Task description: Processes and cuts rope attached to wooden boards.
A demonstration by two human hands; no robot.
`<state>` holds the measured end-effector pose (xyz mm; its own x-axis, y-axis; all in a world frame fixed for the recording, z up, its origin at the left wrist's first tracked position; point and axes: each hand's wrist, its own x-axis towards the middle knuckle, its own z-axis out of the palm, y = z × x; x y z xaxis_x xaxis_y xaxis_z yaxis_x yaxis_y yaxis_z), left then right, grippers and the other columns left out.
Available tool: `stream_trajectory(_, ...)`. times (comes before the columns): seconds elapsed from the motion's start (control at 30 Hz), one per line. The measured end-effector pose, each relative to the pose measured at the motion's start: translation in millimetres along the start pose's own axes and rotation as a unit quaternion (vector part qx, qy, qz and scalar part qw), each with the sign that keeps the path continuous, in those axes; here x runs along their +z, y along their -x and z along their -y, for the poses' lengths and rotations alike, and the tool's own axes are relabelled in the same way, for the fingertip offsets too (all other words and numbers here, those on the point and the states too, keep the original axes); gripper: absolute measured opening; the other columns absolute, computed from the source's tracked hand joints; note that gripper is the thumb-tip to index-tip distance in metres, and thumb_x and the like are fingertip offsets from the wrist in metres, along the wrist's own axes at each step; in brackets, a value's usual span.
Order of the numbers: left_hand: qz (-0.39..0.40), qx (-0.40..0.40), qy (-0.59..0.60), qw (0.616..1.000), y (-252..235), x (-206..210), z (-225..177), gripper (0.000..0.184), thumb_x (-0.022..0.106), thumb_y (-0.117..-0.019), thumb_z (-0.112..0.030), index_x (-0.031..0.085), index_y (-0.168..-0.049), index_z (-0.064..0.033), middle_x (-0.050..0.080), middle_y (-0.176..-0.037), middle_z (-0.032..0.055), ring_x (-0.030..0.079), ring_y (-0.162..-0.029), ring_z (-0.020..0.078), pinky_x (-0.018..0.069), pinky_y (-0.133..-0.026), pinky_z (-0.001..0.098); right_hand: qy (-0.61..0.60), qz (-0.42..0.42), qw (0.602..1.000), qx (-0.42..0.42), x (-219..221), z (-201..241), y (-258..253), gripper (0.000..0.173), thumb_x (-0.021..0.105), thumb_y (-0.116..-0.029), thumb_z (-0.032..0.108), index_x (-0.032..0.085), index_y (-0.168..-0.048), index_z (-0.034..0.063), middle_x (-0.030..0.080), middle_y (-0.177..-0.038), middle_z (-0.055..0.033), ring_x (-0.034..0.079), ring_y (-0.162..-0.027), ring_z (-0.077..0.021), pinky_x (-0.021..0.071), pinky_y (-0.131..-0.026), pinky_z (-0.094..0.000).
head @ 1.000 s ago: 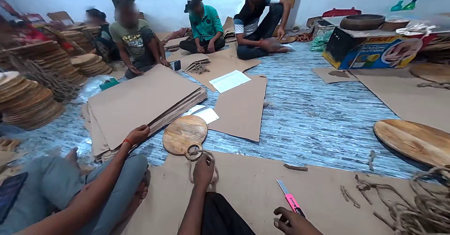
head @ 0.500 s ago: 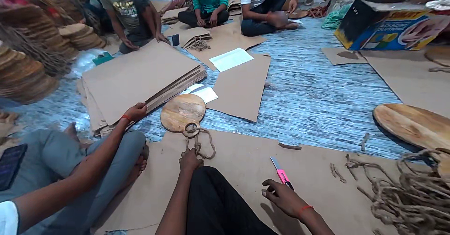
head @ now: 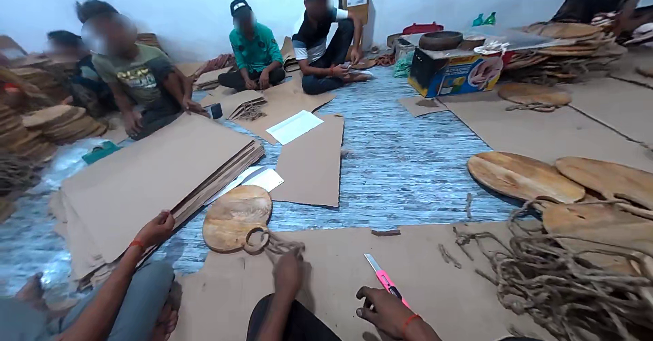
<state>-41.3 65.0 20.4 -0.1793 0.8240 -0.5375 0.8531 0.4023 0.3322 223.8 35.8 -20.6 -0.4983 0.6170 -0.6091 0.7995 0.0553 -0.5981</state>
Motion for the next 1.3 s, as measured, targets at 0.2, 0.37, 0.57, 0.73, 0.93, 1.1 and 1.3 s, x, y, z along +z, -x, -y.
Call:
stream_trajectory(0.2, -0.025, 0.207, -0.043, 0.977, 41.3, 81.6, -30.8, 0.036, 0.059, -0.1009, -0.037, 0.069, -0.127, -0.0138, 0.064, -0.128, 0.0162, 0.056, -0.126, 0.0373, 0.0427, -0.105, 0.0595, -0.111, -0.157, 0.981, 0.013, -4.3, 9.6, 6.3, 0.056, 0.057, -0.1041, 0.043, 0.052, -0.145, 0.0063, 0.068, -0.129, -0.0147, 0.069, -0.112, -0.0316, 0.0525, -0.100, -0.0537)
stream_trajectory(0.37, -0.061, 0.234, -0.090, 0.966, 41.9, 86.9, -30.6, 0.046, 0.065, -0.0932, -0.055, 0.076, -0.114, -0.0146, 0.055, -0.143, 0.0179, 0.046, -0.136, 0.0409, 0.0363, -0.109, 0.0624, -0.403, -0.226, 0.887, 0.028, 3.0, 5.7, 1.6, 0.049, 0.059, -0.1054, 0.033, 0.051, -0.141, 0.0003, 0.070, -0.118, -0.0164, 0.070, -0.104, -0.0270, 0.0575, -0.090, -0.0451)
stream_trajectory(0.57, -0.046, 0.293, -0.112, 0.948, 42.2, 92.5, -28.5, 0.040, 0.051, -0.1031, -0.030, 0.062, -0.137, -0.0131, 0.070, -0.127, 0.0092, 0.058, -0.131, 0.0300, 0.0249, -0.120, 0.0593, -0.629, -0.287, 0.722, 0.009, 11.4, 21.7, 0.2, 0.026, 0.047, -0.1107, 0.016, 0.058, -0.125, -0.0032, 0.068, -0.096, -0.0105, 0.067, -0.083, -0.0170, 0.0574, -0.078, -0.0331)
stream_trajectory(0.73, -0.009, 0.281, -0.124, 0.952, 33.7, 93.2, -32.9, 0.042, 0.049, -0.1059, -0.039, 0.070, -0.115, -0.0039, 0.069, -0.118, 0.0164, 0.060, -0.123, 0.0347, 0.0330, -0.115, 0.0565, -0.775, -0.323, 0.542, 0.030, 27.5, 44.2, -3.0, 0.017, 0.051, -0.1067, 0.010, 0.056, -0.119, -0.0004, 0.061, -0.089, -0.0103, 0.064, -0.074, -0.0187, 0.0578, -0.070, -0.0328)
stream_trajectory(0.93, 0.020, 0.234, -0.113, 0.966, 24.4, 93.9, -37.1, 0.031, 0.051, -0.1030, -0.024, 0.068, -0.119, -0.0048, 0.070, -0.124, 0.0122, 0.059, -0.127, 0.0278, 0.0297, -0.119, 0.0510, -0.819, -0.366, 0.442, -0.009, 44.4, 55.8, -2.6, 0.016, 0.043, -0.1071, 0.009, 0.053, -0.119, 0.0058, 0.050, -0.068, 0.0008, 0.055, -0.055, -0.0111, 0.0563, -0.060, -0.0292)
stream_trajectory(1.1, 0.038, 0.274, -0.053, 0.960, 9.8, 96.9, -34.6, 0.031, 0.058, -0.0959, -0.020, 0.069, -0.124, -0.0121, 0.067, -0.133, 0.0076, 0.051, -0.139, 0.0238, 0.0245, -0.124, 0.0529, -0.798, -0.382, 0.465, -0.005, 41.6, 77.8, 24.0, 0.017, 0.040, -0.1080, 0.010, 0.055, -0.116, 0.0082, 0.038, -0.058, 0.0076, 0.040, -0.043, -0.0068, 0.0476, -0.048, -0.0252)
stream_trajectory(1.3, 0.074, 0.327, -0.047, 0.941, 5.7, 99.5, -37.7, 0.045, 0.070, -0.0819, -0.005, 0.069, -0.126, -0.0117, 0.059, -0.144, 0.0078, 0.029, -0.153, 0.0306, 0.0125, -0.123, 0.0656, -0.721, -0.420, 0.551, -0.001, 51.6, 106.1, 45.4, 0.016, 0.039, -0.1055, 0.005, 0.054, -0.103, 0.0052, 0.034, -0.055, 0.0080, 0.036, -0.042, -0.0057, 0.0424, -0.047, -0.0223)
